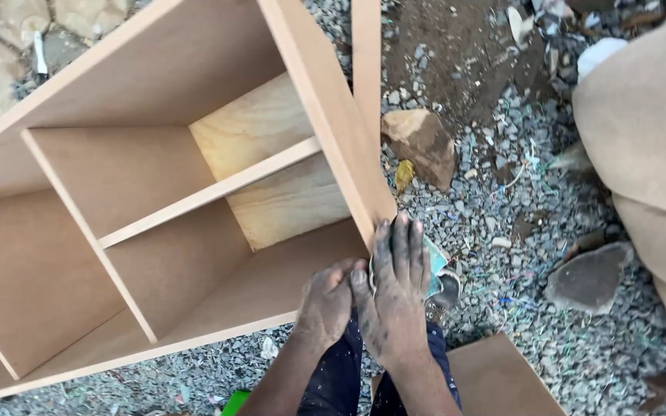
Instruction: Sanding the edges of a wooden shelf unit with sandpaper to smooth the surfaces.
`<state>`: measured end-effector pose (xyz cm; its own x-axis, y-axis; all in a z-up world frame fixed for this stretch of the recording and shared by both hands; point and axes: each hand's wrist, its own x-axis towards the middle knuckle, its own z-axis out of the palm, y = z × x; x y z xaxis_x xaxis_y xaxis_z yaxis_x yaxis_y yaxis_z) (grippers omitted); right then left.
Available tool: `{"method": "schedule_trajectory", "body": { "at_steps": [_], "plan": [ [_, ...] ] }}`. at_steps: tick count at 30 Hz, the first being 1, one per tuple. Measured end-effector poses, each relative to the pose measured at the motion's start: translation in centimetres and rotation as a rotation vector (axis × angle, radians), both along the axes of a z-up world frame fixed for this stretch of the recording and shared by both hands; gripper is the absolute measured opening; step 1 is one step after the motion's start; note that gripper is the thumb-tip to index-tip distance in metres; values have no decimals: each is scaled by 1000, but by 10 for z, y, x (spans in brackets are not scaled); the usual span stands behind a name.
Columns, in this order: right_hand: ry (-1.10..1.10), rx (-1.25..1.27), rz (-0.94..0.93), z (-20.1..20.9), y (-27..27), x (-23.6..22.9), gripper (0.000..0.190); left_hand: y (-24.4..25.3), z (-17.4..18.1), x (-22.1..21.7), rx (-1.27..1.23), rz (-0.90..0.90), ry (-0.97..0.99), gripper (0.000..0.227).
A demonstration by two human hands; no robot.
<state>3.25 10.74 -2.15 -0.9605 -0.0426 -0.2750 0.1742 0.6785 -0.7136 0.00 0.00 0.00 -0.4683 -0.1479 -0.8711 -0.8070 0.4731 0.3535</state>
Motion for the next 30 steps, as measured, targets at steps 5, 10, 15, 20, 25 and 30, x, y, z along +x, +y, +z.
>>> {"method": "schedule_trajectory", "body": {
  "at_steps": [5,10,15,20,25,30],
  "plan": [
    [28,-256,122,-4,28,-14,69,5,-3,3,8,-236,141,20],
    [-445,-950,-171,0,53,-18,88,14,-9,4,39,-274,151,51],
    [-438,-900,-104,-13,61,-19,97,18,-1,-9,35,-274,66,45],
    [-522,-1144,-274,-25,57,-17,101,17,-16,-4,43,-313,165,46],
    [-428,-995,-278,-48,72,-3,101,22,-34,6,-30,-410,309,48],
    [-737,-1022,-512,-4,59,-15,87,29,-45,10,-90,-443,398,55]
  ]
}}
